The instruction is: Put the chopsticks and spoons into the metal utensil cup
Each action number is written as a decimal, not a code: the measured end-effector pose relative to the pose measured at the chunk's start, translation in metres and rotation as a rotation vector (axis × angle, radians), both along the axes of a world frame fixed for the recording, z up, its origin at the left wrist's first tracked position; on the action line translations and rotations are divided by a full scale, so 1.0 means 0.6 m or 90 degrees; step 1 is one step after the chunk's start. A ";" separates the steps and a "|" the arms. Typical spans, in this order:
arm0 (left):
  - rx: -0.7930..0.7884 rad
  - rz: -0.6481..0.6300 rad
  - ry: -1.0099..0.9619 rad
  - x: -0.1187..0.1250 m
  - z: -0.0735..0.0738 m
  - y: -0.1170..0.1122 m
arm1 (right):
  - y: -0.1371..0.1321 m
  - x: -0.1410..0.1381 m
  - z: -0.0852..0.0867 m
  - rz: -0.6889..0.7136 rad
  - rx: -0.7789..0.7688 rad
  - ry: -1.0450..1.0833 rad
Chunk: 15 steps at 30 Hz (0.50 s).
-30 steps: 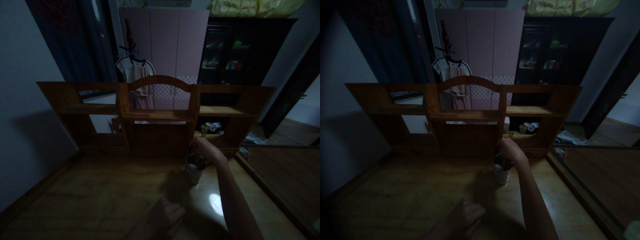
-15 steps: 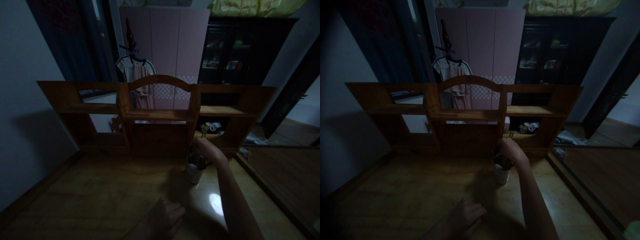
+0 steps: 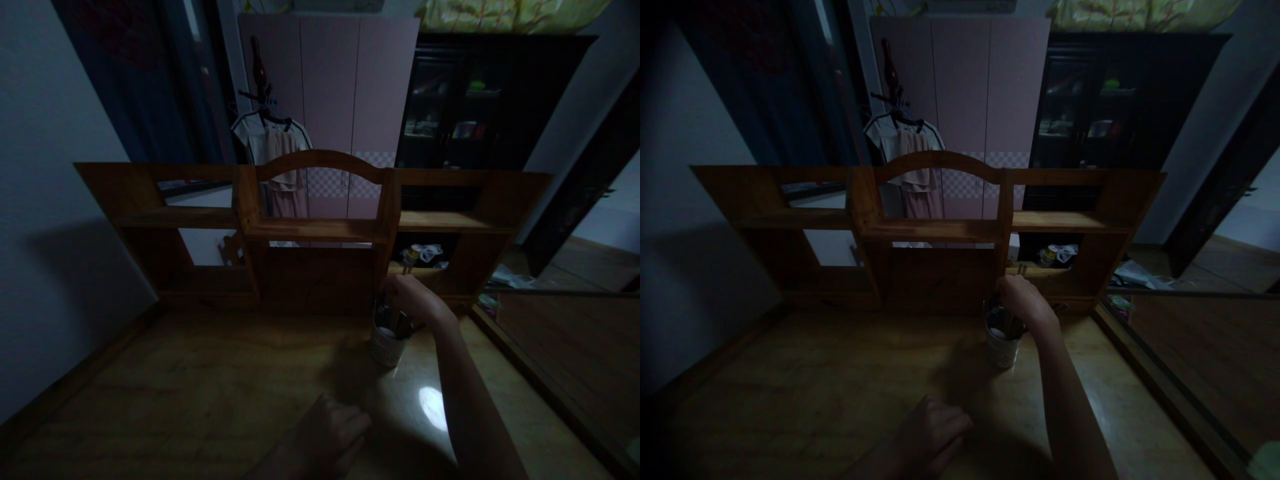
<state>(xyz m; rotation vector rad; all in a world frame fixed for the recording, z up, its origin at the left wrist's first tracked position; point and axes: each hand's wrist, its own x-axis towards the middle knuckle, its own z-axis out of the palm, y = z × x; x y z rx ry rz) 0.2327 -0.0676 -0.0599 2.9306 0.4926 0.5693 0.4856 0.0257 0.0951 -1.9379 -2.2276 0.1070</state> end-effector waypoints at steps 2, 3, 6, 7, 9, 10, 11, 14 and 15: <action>0.007 0.005 -0.007 0.000 -0.001 0.000 | 0.000 0.000 0.000 0.000 -0.003 -0.001; 0.009 0.006 -0.011 0.000 -0.002 0.000 | 0.001 0.000 0.000 0.000 -0.003 -0.002; 0.017 0.000 -0.025 0.000 -0.004 0.000 | 0.002 0.001 -0.002 -0.002 0.001 -0.003; 0.021 -0.003 -0.028 0.000 -0.005 0.001 | 0.002 0.002 -0.003 -0.003 0.001 -0.003; 0.025 -0.008 -0.029 0.000 -0.006 0.001 | 0.002 0.003 -0.003 -0.001 0.001 -0.004; 0.026 -0.007 -0.027 0.000 -0.006 0.001 | 0.002 0.003 -0.003 0.001 -0.001 -0.005; 0.025 -0.005 -0.024 0.000 -0.006 0.001 | 0.002 0.003 -0.003 0.003 -0.002 -0.005; 0.019 -0.002 -0.020 0.000 -0.004 0.001 | 0.000 0.002 -0.002 0.005 -0.009 -0.006; 0.018 -0.002 -0.020 0.000 -0.004 0.001 | -0.001 0.001 -0.001 0.001 -0.012 -0.008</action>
